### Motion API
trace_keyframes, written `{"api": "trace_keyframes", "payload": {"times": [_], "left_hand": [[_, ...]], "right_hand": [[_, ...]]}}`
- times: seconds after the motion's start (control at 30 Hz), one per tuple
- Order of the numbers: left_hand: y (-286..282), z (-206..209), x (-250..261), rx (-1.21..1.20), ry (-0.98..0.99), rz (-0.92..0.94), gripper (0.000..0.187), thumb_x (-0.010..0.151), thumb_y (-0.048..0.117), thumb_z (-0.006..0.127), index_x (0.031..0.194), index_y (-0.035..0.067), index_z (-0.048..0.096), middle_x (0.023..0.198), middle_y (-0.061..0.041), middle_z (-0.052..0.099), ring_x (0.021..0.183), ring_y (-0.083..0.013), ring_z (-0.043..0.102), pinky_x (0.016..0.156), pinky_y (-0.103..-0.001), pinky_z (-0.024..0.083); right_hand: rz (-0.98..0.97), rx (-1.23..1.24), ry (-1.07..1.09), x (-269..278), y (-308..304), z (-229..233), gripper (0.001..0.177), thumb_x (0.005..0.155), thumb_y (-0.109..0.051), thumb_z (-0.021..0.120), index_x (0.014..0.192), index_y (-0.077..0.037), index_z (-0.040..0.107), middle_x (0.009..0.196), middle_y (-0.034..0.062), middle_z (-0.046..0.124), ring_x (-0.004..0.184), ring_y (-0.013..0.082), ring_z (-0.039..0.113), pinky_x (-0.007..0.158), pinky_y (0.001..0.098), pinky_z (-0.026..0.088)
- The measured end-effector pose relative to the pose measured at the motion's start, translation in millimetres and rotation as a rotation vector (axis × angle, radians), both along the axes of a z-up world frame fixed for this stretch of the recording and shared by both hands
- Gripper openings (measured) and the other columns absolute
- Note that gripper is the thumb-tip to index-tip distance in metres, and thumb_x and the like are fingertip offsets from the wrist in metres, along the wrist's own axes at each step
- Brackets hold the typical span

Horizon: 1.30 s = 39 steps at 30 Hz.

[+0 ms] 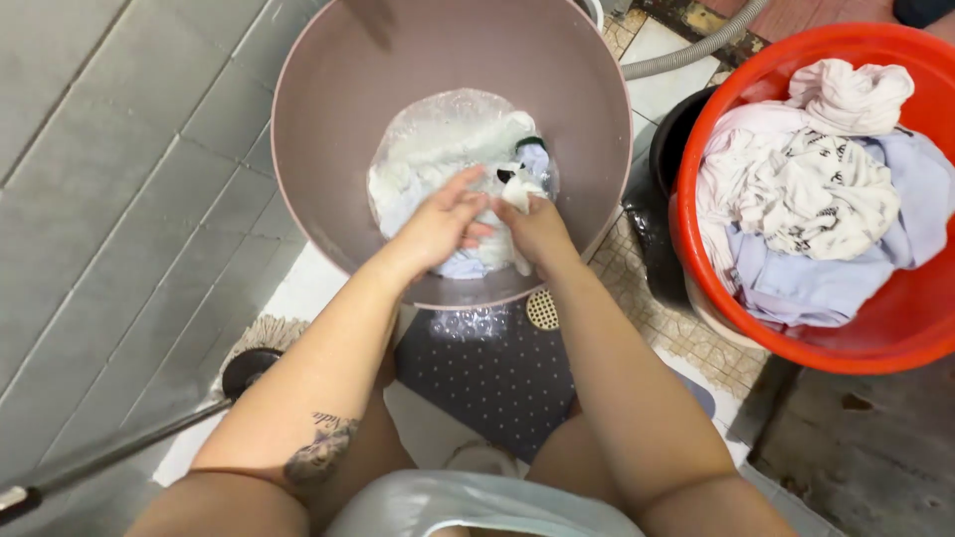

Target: The person washes clothes by hand in a brown basin filled with soapy water. They repeatedly submerge, scrub, and wring out various light-colored garments, then transfer them to a red basin. The person also briefly handles a small blue packet from the basin.

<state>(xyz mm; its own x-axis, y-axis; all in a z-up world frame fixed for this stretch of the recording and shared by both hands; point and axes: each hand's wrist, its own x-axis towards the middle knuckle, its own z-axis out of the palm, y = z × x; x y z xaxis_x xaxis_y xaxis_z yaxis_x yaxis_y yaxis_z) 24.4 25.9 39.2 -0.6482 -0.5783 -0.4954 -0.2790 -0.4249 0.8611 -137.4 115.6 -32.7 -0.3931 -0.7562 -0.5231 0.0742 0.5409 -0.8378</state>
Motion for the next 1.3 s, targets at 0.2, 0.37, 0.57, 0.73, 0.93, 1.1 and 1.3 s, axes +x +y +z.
{"api": "trace_keyframes", "payload": {"times": [0.2,0.37,0.57,0.73,0.93,1.1,1.3], "left_hand": [[-18.2,-31.3,43.8,-0.466,-0.391,-0.081,0.047,0.092,0.02,0.064,0.139,0.017,0.059,0.124,-0.01,0.071,0.103,-0.0235,0.07,0.089,-0.035,0.055],[-31.5,-13.9,23.8,-0.834,-0.248,-0.183,0.091,0.07,0.01,0.08,0.15,0.013,0.037,0.138,-0.023,0.053,0.126,-0.0402,0.051,0.103,-0.041,0.042],[-33.1,17.8,6.6,-0.771,-0.018,0.105,0.091,0.067,0.012,0.082,0.147,0.009,0.038,0.133,-0.022,0.06,0.123,-0.039,0.058,0.101,-0.04,0.046],[-36.6,15.8,-3.6,-0.436,0.026,0.205,0.054,0.079,0.013,0.077,0.131,0.007,0.062,0.116,-0.013,0.074,0.112,-0.0276,0.069,0.093,-0.036,0.053],[-39.6,18.3,5.7,0.03,0.33,0.331,0.049,0.084,0.005,0.066,0.133,0.007,0.06,0.111,-0.008,0.071,0.098,-0.0216,0.063,0.077,-0.037,0.042],[-16.1,23.5,-26.9,0.29,0.858,0.43,0.041,0.093,0.015,0.05,0.131,0.004,0.058,0.122,-0.011,0.067,0.11,-0.025,0.066,0.093,-0.042,0.057],[-38.7,33.5,-10.1,0.87,0.972,0.62,0.053,0.096,0.045,0.034,0.128,0.011,0.059,0.131,-0.01,0.063,0.124,-0.0306,0.06,0.105,-0.052,0.049]], "right_hand": [[0.32,0.24,0.482,15.7,6.0,10.7,0.028,0.092,-0.019,0.061,0.118,-0.012,0.069,0.107,0.0151,0.073,0.091,0.0353,0.077,0.081,0.0422,0.058],[0.145,-0.249,0.463,18.4,-34.1,94.4,0.024,0.098,-0.023,0.065,0.114,-0.008,0.072,0.097,0.0099,0.077,0.087,0.0183,0.071,0.079,0.0338,0.056],[0.059,-0.807,0.366,2.8,-46.0,259.5,0.017,0.106,-0.017,0.073,0.104,0.0,0.069,0.093,-0.002,0.066,0.081,0.0083,0.056,0.073,0.0274,0.047],[-0.128,-1.173,0.276,-40.9,-11.8,307.2,0.009,0.107,0.002,0.068,0.105,-0.001,0.06,0.095,0.0034,0.059,0.082,0.0144,0.054,0.077,0.0318,0.044],[-0.024,0.165,0.557,-57.7,8.8,189.3,0.03,0.097,-0.03,0.06,0.119,-0.008,0.062,0.086,0.0136,0.072,0.061,0.0276,0.062,0.058,0.0433,0.053],[0.411,-0.17,0.723,-23.5,11.0,35.0,0.121,0.054,-0.024,0.102,0.15,0.007,0.035,0.138,0.0326,0.047,0.123,0.0456,0.049,0.096,0.0459,0.046],[-0.371,-0.731,0.456,15.4,-26.7,39.0,0.048,0.093,-0.012,0.075,0.136,-0.002,0.058,0.133,0.0128,0.068,0.123,0.0222,0.065,0.108,0.0354,0.051]]}}
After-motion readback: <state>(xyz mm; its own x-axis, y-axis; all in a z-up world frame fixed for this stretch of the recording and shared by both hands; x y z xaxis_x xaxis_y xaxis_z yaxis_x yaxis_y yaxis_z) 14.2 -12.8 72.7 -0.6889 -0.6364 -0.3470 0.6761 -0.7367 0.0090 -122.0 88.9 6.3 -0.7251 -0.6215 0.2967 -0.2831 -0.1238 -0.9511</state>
